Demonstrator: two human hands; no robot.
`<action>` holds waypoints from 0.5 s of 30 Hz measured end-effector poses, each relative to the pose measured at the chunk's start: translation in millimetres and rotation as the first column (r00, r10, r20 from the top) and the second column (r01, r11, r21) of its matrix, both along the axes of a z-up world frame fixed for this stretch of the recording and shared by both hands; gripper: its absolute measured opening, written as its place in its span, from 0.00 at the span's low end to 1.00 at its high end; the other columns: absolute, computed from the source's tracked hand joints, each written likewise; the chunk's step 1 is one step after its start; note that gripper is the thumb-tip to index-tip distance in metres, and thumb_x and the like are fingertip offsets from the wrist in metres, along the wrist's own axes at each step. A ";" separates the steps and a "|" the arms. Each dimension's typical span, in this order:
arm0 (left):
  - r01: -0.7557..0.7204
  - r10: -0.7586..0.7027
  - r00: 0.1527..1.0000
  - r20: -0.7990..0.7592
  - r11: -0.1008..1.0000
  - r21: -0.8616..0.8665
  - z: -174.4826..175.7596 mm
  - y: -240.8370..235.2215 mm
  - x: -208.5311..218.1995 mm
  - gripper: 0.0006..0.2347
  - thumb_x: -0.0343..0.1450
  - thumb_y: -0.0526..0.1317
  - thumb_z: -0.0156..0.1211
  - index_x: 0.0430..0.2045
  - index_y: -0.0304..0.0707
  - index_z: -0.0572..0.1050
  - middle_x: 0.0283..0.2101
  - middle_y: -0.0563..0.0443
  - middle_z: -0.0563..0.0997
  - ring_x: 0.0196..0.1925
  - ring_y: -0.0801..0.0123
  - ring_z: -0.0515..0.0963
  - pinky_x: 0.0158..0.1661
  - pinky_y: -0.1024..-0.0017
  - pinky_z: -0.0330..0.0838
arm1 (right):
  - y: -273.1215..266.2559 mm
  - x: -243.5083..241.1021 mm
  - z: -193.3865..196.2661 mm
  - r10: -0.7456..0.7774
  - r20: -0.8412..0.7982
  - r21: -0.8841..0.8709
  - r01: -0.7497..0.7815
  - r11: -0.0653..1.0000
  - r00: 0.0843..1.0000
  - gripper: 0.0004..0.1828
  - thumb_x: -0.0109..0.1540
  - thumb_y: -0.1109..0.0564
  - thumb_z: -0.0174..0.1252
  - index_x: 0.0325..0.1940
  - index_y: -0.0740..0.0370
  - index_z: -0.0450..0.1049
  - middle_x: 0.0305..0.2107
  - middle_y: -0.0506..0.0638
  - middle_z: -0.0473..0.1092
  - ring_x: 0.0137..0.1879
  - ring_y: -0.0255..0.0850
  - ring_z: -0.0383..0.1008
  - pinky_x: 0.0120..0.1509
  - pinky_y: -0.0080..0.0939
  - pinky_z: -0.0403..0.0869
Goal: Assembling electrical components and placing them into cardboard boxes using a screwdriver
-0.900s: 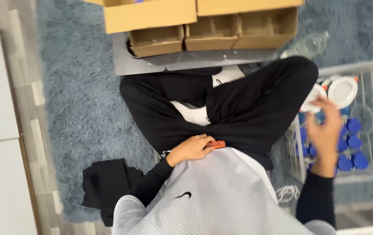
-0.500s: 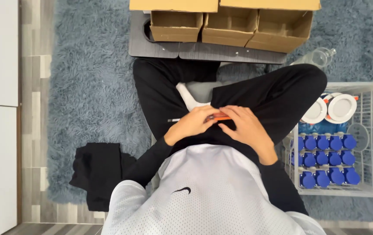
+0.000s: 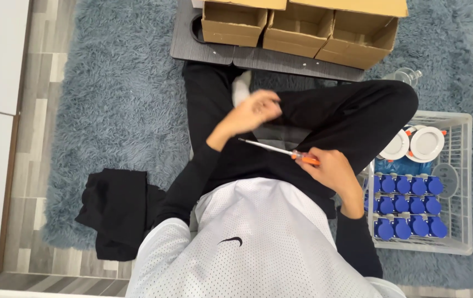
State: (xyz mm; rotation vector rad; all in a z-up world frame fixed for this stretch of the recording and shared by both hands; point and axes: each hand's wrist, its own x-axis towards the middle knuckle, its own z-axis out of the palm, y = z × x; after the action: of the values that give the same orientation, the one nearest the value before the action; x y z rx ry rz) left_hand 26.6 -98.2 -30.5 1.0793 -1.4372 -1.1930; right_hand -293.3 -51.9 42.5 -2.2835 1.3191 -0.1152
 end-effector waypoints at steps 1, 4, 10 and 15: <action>-0.003 0.003 1.000 -0.002 1.000 0.001 -15.7 -13.6 10.6 0.19 0.76 0.45 0.72 0.61 0.40 0.77 0.47 0.40 0.85 0.49 0.56 0.86 0.46 0.63 0.83 | 5.0 1.3 2.6 0.003 -0.002 0.001 -0.003 1.000 1.000 0.18 0.59 0.41 0.71 0.36 0.58 0.79 0.23 0.58 0.79 0.36 0.64 0.82 0.42 0.57 0.77; -0.200 0.279 0.945 -0.171 0.905 0.375 -35.9 -45.1 32.9 0.30 0.76 0.61 0.70 0.66 0.43 0.71 0.61 0.34 0.83 0.56 0.48 0.89 0.49 0.59 0.86 | 14.2 3.6 8.3 0.053 0.038 0.039 -0.054 0.998 0.998 0.20 0.58 0.41 0.72 0.35 0.59 0.78 0.24 0.63 0.79 0.38 0.68 0.82 0.44 0.62 0.78; -0.100 0.566 0.534 -0.628 0.780 0.617 -20.0 -81.5 34.9 0.51 0.76 0.53 0.67 0.79 0.27 0.30 0.79 0.14 0.44 0.73 0.25 0.69 0.67 0.40 0.73 | 14.0 5.5 5.3 0.068 0.078 0.222 -0.084 0.971 0.995 0.16 0.57 0.43 0.73 0.29 0.55 0.80 0.16 0.57 0.77 0.29 0.57 0.81 0.38 0.48 0.78; -0.042 0.582 0.386 -0.716 0.786 0.617 -15.2 -95.5 32.4 0.51 0.75 0.48 0.70 0.79 0.34 0.28 0.80 0.20 0.38 0.74 0.21 0.64 0.68 0.37 0.71 | 22.7 6.7 6.6 0.218 0.180 0.317 -0.266 0.910 0.959 0.15 0.52 0.42 0.74 0.27 0.53 0.80 0.15 0.57 0.77 0.30 0.61 0.82 0.38 0.56 0.78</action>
State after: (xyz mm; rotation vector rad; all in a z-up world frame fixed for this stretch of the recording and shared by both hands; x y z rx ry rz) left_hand 59.0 -193.7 -45.6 0.7592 -0.0121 -1.5240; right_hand -286.6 -29.2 49.1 -2.0788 0.8944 0.0342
